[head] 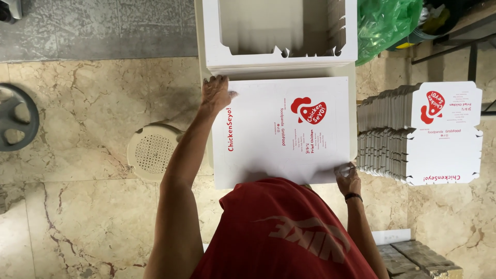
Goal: Removing pre-cut center pieces from flat cardboard box templates and stacking the prepared sheets.
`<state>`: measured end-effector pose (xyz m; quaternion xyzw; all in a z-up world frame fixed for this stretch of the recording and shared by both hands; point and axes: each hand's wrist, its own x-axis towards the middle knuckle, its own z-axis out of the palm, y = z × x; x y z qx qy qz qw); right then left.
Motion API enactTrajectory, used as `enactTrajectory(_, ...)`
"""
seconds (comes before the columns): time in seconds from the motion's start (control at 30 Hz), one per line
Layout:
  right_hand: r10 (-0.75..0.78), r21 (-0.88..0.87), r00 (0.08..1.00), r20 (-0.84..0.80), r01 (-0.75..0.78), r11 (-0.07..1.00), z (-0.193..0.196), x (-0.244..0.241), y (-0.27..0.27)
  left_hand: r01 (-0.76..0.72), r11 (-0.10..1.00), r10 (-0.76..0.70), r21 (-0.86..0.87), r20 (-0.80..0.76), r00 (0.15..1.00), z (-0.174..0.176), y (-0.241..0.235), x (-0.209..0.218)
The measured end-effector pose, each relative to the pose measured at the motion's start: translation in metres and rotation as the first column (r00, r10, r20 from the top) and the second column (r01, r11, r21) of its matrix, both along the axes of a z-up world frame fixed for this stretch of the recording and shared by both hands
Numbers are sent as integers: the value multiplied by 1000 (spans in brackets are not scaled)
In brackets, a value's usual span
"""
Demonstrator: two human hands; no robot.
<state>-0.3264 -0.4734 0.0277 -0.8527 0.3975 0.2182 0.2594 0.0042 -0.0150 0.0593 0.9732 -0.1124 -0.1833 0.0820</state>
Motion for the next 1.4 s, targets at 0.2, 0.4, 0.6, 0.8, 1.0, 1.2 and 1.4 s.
enactTrajectory(0.2,-21,-2,999,25,21,1000,-4,-1,0,-17,1000,17,2,103,995,-24,1,4)
enactTrajectory(0.4,-78,34,995,61,76,997,17,6,15,-70,998,70,2,-93,993,-27,-6,13)
enactTrajectory(0.6,-125,64,988,95,119,991,7,5,9,-60,998,56,-25,-140,989,1,-8,17)
enactTrajectory(0.8,-77,49,995,68,74,996,-4,-2,5,92,995,-88,41,-97,991,-45,-19,30)
enactTrajectory(1.0,-74,39,996,42,72,997,-1,-2,7,120,993,-120,-11,-109,987,-40,-55,15)
enactTrajectory(1.2,-118,99,988,103,108,989,23,1,11,24,998,-27,-51,-51,998,-41,-38,15)
enactTrajectory(1.4,19,88,997,71,-25,996,2,3,3,-133,987,136,92,-26,990,-19,30,7)
